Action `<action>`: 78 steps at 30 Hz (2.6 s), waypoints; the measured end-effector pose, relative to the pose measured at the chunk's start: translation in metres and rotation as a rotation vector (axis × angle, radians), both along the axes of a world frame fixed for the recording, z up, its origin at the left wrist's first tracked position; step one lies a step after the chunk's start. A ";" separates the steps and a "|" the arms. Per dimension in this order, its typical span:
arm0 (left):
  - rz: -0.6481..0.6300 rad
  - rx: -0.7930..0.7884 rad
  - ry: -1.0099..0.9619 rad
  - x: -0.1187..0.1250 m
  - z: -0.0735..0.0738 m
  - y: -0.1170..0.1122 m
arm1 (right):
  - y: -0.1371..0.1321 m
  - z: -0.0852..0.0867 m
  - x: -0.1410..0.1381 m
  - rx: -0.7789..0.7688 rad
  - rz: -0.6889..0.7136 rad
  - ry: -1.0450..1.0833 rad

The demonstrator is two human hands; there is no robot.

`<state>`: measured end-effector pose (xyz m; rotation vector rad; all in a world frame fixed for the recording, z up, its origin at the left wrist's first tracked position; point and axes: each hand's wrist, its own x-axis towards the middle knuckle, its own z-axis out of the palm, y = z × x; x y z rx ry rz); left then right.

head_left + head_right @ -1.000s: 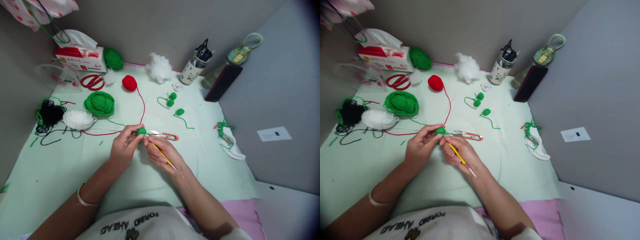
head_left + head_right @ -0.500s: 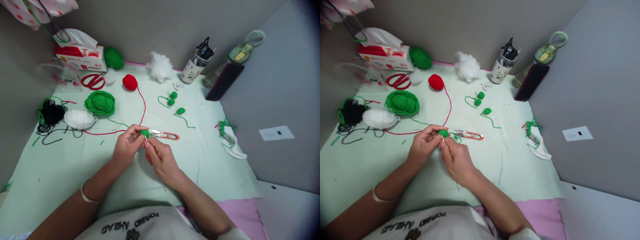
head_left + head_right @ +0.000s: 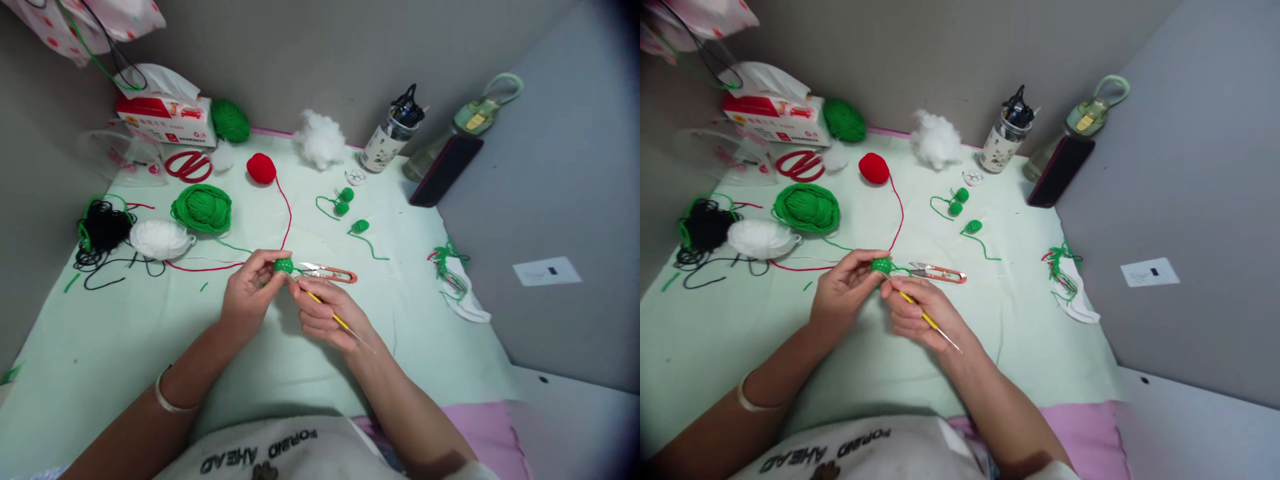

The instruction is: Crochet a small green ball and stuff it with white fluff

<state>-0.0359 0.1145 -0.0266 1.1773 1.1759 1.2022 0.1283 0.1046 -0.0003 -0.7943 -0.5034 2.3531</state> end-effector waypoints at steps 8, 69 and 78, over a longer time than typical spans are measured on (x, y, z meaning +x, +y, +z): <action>-0.008 -0.003 0.062 -0.005 0.000 0.003 | -0.007 0.006 -0.007 0.116 0.074 -0.021; -0.010 -0.009 -0.115 -0.004 -0.005 0.008 | -0.013 0.015 -0.009 0.276 -0.101 -0.125; -0.059 -0.025 -0.189 0.001 -0.004 0.003 | -0.005 0.005 -0.011 0.248 -0.160 -0.239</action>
